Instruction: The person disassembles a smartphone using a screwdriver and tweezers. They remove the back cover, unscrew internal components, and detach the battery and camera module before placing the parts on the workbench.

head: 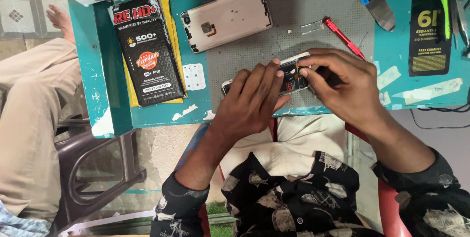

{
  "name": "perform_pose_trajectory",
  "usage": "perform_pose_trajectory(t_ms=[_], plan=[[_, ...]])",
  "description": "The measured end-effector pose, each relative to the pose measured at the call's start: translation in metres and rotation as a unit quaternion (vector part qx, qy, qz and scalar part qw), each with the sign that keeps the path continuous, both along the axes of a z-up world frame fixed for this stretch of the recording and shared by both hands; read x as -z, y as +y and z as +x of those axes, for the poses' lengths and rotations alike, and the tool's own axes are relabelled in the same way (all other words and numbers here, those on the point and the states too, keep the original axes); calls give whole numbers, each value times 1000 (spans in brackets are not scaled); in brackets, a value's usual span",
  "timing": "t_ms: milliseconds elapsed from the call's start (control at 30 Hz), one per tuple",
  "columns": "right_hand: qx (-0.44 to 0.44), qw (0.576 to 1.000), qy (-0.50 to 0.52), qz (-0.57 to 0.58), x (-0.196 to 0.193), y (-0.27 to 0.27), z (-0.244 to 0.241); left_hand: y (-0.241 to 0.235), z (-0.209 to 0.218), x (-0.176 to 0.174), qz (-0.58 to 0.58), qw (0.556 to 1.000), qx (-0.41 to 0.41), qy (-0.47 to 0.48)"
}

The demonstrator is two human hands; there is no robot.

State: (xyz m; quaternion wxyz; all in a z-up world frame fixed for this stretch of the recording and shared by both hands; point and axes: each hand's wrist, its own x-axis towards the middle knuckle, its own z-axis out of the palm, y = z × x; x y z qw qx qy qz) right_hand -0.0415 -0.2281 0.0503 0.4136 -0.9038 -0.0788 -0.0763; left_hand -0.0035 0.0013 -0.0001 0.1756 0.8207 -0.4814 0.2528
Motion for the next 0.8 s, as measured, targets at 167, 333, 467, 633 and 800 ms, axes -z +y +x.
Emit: perform_pose_trajectory(t_ms=[167, 333, 467, 633, 800], plan=[[7, 997, -49, -52, -3, 5, -5, 0, -1, 2, -2, 1000, 0, -19], [2, 993, -81, -86, -4, 6, -5, -1, -2, 3, -5, 1000, 3, -20], [12, 995, -72, -60, -3, 8, -7, 0, -4, 4, 2, 1000, 2, -29], [39, 994, -72, -68, -9, 14, -8, -1, -3, -1, 14, 999, -3, -44], [64, 986, -74, -136, -12, 23, -11, 1, -1, 4, -5, 999, 8, -50]])
